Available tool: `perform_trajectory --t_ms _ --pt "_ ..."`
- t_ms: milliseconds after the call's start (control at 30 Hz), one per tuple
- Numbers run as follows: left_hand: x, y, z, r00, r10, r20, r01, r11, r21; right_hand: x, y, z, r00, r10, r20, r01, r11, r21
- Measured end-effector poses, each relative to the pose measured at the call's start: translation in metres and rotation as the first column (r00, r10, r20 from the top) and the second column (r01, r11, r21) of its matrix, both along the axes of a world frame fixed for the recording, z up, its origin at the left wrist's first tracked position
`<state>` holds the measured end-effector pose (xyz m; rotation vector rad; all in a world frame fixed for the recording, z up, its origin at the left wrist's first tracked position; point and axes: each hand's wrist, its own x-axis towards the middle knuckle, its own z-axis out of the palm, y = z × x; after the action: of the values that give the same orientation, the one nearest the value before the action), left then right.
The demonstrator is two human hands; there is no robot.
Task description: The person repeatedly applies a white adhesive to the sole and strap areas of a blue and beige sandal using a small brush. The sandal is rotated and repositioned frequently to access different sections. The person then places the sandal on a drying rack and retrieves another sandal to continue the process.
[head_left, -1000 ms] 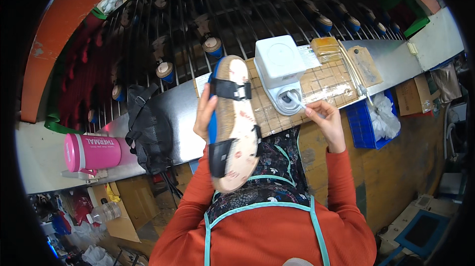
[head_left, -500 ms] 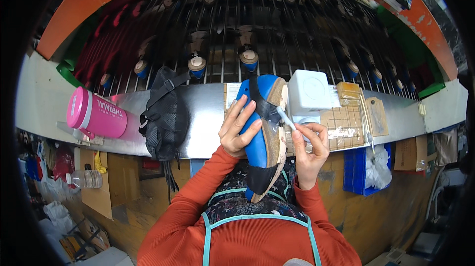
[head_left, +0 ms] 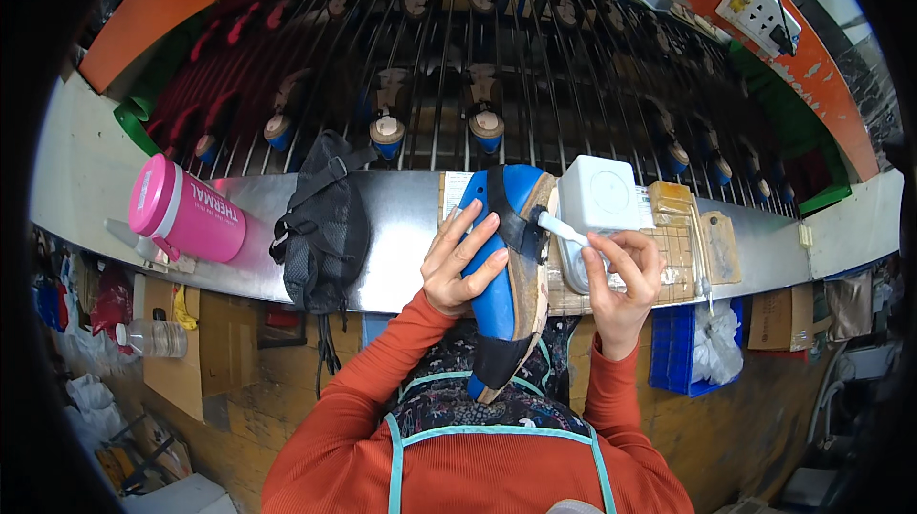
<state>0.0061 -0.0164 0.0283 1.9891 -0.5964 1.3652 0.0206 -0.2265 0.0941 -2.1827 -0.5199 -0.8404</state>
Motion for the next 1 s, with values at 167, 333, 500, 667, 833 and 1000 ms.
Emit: perform_trajectory --t_ms 167,333,500,667,833,1000 --pt "0.001 0.004 0.002 1.000 0.010 0.000 -0.010 0.999 0.040 0.003 -0.010 0.007 0.993 0.099 -0.068 -0.102 0.994 -0.049" --pt "0.003 0.006 0.008 1.000 -0.031 0.003 0.031 0.998 0.053 0.005 -0.016 0.009 0.992 0.120 0.045 -0.113 0.986 -0.124" --pt "0.003 0.007 0.016 0.998 -0.058 -0.016 0.059 0.995 0.083 0.002 -0.019 0.012 0.987 0.143 0.068 -0.132 0.980 -0.150" --pt "0.009 0.010 0.022 0.997 -0.082 0.002 0.081 0.991 0.104 0.006 -0.032 0.026 0.954 0.277 -0.112 -0.292 0.945 -0.146" --pt "0.018 0.007 0.030 0.993 -0.108 0.051 0.103 0.991 0.086 0.014 -0.026 0.023 0.957 0.278 -0.084 -0.261 0.951 0.166" --pt "0.026 0.006 0.035 0.994 -0.064 0.094 0.060 0.997 0.046 0.001 -0.029 0.020 0.933 0.329 -0.146 -0.314 0.942 0.120"
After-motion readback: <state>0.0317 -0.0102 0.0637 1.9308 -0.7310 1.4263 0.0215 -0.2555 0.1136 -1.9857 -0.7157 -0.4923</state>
